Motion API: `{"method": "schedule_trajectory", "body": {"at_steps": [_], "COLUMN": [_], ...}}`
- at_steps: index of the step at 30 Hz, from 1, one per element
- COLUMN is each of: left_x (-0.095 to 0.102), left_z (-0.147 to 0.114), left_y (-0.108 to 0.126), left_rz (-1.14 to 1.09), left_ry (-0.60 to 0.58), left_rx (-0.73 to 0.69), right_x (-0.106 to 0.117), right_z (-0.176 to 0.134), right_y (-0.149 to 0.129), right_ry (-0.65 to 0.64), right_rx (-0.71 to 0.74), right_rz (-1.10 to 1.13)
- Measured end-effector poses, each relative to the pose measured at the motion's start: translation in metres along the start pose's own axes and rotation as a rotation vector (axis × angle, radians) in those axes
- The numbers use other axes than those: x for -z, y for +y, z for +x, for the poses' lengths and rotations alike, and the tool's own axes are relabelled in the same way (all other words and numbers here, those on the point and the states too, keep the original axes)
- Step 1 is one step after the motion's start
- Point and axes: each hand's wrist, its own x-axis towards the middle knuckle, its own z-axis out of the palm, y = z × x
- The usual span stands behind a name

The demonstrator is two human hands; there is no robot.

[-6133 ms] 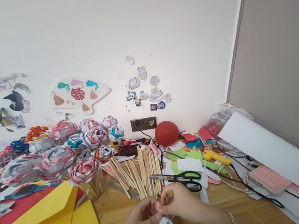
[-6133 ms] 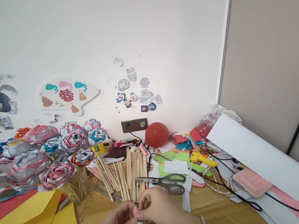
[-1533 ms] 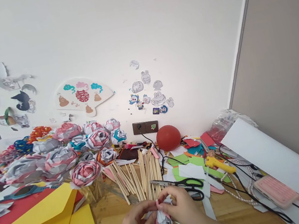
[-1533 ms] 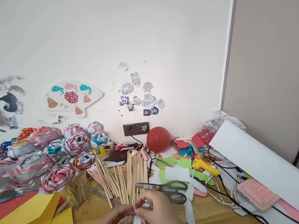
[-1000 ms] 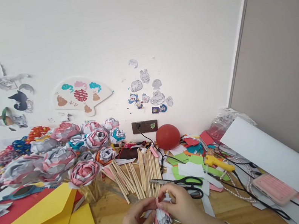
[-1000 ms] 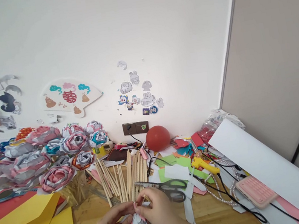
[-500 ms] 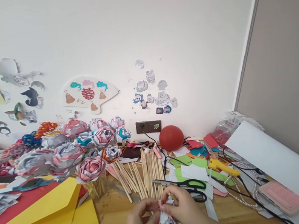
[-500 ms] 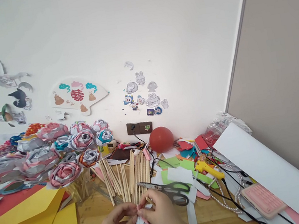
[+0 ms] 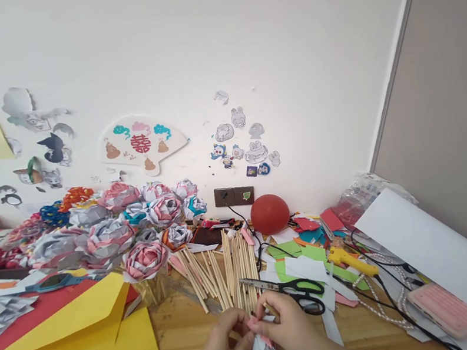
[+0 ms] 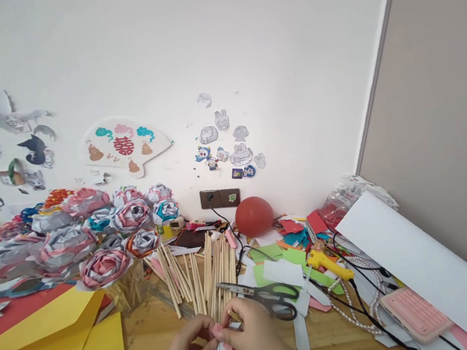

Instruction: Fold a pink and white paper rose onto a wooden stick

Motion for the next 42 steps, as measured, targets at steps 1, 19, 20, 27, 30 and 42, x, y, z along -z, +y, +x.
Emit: {"method": "schedule_trajectory", "body": {"at_steps": [1, 19, 20, 27, 30, 42], "left_x": [0.002, 0.008, 0.007, 0.004, 0.007, 0.008], "left_z": [0.0, 0.0, -0.002, -0.01, -0.008, 0.0], "left_y": [0.0, 0.001, 0.004, 0.012, 0.01, -0.003], "left_rz": [0.021, 0.201, 0.242, 0.596, 0.589, 0.235], "left_ry": [-0.012, -0.06, -0.055, -0.012, -0.044, -0.009], "left_rx": [-0.014, 0.087, 0.062, -0.186, -0.219, -0.073], "right_x": [0.001, 0.009, 0.011, 0.021, 0.02, 0.017], "right_z": [0.0, -0.002, -0.001, -0.003, -0.004, 0.0], "right_y": [0.0, -0.004, -0.006, -0.015, -0.016, -0.009], "right_ry": [-0.013, -0.15, -0.168, -0.242, -0.248, -0.185], "right_rx": [0.002, -0.055, -0.02, 0.211, 0.243, 0.199], "right_rz": [0.015, -0.201, -0.252, -0.443, -0.455, -0.355]}}
